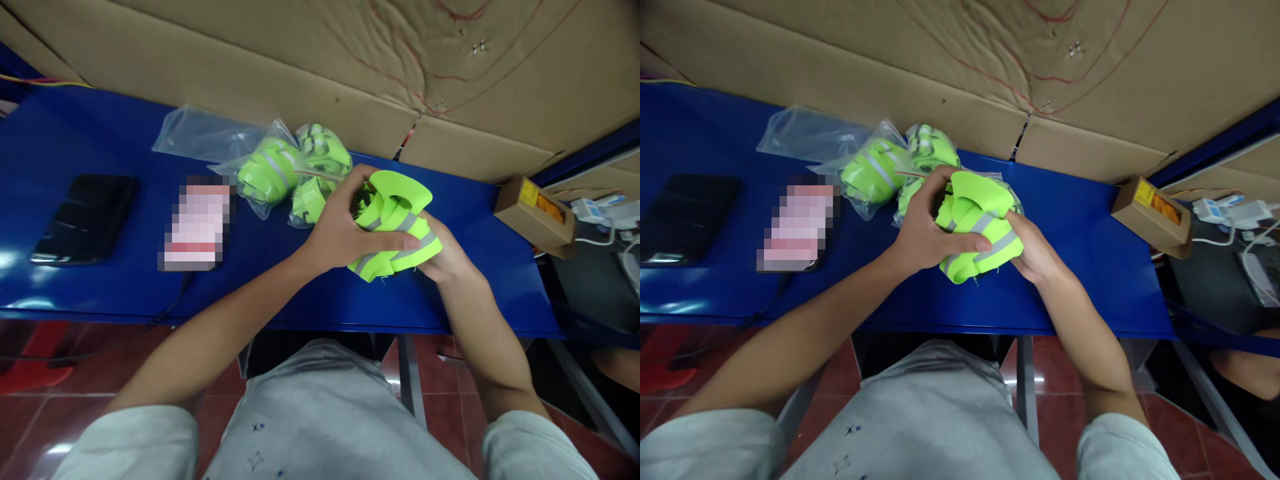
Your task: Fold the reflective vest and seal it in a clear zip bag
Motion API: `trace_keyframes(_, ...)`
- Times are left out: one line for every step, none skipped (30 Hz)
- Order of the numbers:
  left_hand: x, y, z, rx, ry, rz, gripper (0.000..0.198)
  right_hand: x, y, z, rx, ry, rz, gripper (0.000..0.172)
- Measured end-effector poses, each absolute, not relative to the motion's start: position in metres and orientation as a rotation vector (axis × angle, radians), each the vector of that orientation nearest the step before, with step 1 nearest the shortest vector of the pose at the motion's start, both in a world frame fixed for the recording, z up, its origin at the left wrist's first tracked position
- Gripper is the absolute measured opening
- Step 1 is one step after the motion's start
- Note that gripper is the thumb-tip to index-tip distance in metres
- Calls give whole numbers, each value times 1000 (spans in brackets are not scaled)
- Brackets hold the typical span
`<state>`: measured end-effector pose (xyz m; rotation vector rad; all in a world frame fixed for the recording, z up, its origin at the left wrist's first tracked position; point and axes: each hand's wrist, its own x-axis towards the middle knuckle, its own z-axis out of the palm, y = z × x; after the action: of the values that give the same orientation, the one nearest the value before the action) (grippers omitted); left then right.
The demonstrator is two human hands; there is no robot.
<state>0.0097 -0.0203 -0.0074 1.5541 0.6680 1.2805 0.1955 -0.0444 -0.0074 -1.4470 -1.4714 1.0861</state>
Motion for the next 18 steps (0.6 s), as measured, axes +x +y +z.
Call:
trace_keyframes(10,-21,-7,1553,676,1332,59,199,-45,-5,-1422,-1401,1113,44)
trace_keyframes(10,-22,-7,1556,683,1383,56,201,-45,-3,-1383,-1342,1110,44)
trace_keyframes(10,-21,-8,1561,696,1415,53,203,-46,0,-1338,-1322,1075,47)
trace_keyframes(10,-20,-10,1564,718,1419,51,204,-47,4,-1294,-1360,1023,52)
trace_keyframes(10,-19,-11,1559,745,1396,50,204,-49,7,-1262,-1454,982,58)
trace_keyframes(10,-18,-13,1546,773,1347,49,202,-50,10,-1241,-1587,951,65)
trace_keyframes(11,-16,-15,1524,801,1278,47,199,-52,12,-1227,-1727,921,72)
trace_keyframes(11,-15,-16,1501,827,1224,46,195,-54,13,-1212,-1848,882,75)
trace_keyframes(11,-14,-18,1487,854,1181,45,192,-55,13,-1196,-1932,841,76)
trace_keyframes(12,-14,-19,1486,871,1151,44,189,-57,11,-1190,-1976,808,75)
trace_keyframes(12,-13,-21,1502,881,1127,44,186,-59,8,-1197,-1988,787,73)
trace_keyframes(13,-13,-23,1532,889,1103,44,185,-62,4,-1216,-1987,779,75)
trace_keyframes(13,-13,-25,1566,900,1080,45,184,-64,0,-1249,-1989,782,78)
trace_keyframes(14,-13,-27,1596,920,1054,45,184,-67,-5,-1290,-1992,786,84)
trace_keyframes(15,-14,-29,1618,951,1023,47,184,-71,-11,-1337,-1987,783,90)
trace_keyframes(17,-16,-31,1627,999,987,49,185,-75,-16,-1384,-1973,776,93)
trace_keyframes(19,-19,-32,1629,1054,944,51,185,-80,-21,-1426,-1949,767,93)
trace_keyframes(20,-22,-31,1631,1103,888,53,185,-84,-25,-1462,-1921,761,89)
